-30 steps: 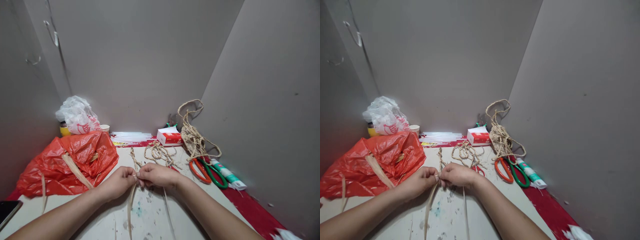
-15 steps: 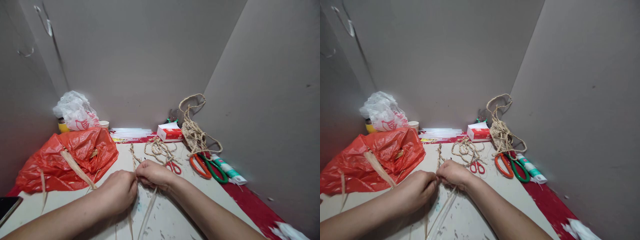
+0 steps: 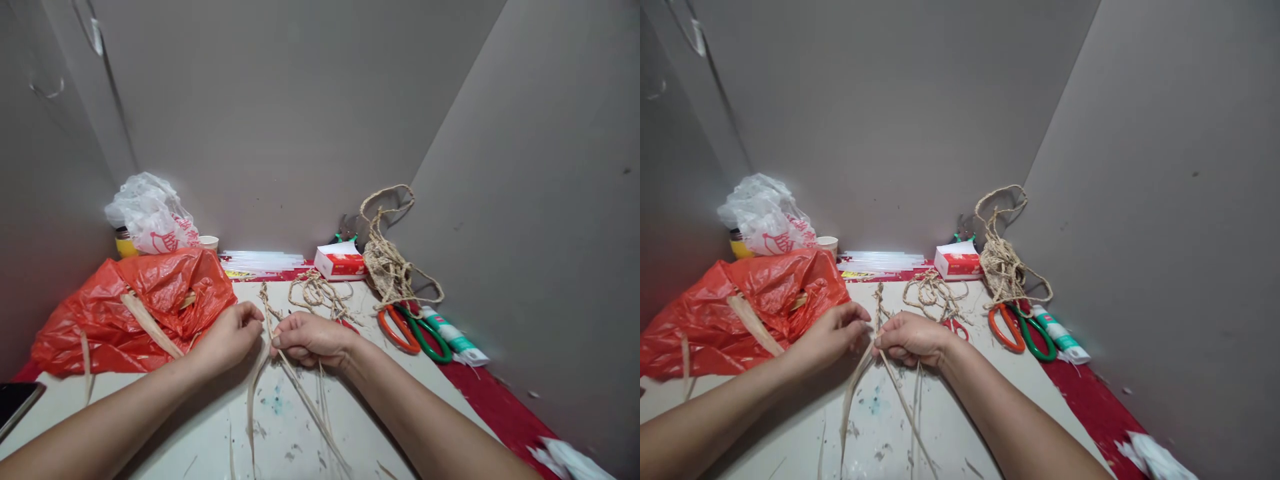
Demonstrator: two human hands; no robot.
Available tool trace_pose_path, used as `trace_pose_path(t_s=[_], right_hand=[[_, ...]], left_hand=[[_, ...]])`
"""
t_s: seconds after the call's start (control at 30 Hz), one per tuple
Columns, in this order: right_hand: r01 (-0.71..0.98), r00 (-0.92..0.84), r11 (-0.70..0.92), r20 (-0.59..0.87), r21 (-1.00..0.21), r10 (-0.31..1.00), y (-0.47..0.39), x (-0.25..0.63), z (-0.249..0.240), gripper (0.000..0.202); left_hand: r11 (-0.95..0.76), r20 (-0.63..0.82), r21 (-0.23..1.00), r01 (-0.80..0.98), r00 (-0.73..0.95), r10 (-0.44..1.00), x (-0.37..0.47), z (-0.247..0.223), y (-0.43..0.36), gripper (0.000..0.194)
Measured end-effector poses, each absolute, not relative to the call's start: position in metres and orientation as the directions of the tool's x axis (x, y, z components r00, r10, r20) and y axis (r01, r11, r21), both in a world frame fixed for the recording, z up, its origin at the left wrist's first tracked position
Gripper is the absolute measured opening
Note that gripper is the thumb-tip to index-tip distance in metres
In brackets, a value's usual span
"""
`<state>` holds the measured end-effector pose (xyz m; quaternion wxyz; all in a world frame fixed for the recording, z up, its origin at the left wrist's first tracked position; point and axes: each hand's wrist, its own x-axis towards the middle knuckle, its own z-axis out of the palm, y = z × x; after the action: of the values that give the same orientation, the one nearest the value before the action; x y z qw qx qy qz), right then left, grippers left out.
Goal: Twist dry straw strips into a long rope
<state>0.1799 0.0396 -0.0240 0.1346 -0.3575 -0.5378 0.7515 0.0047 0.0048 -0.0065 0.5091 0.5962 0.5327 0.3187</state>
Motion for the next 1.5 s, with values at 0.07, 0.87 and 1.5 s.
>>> trace_pose_path(t_s=[0.07,0.87,1.5], right_hand=[[0.183,-0.724,-0.372,-0.381,-0.91,0.575,0.039,0.18,-0.024,0.015],[0.713,-0.535,0.183,-0.357,-0.676,0.765,0.018,0.179,0.014,0.02],[0.753,-0.392,0.261,-0.093,-0.604,0.915,0.018,0.179,0.013,0.042]], left_hand=[[0.325,-0.351,0.936,0.132,0.352,0.868,0.007,-0.016,0.01,0.014],[0.146,-0.298,0.926,0.349,0.436,0.849,0.003,-0.036,0.013,0.024],[0.359,-0.366,0.926,0.119,0.527,0.767,0.0,-0.02,0.01,0.017]])
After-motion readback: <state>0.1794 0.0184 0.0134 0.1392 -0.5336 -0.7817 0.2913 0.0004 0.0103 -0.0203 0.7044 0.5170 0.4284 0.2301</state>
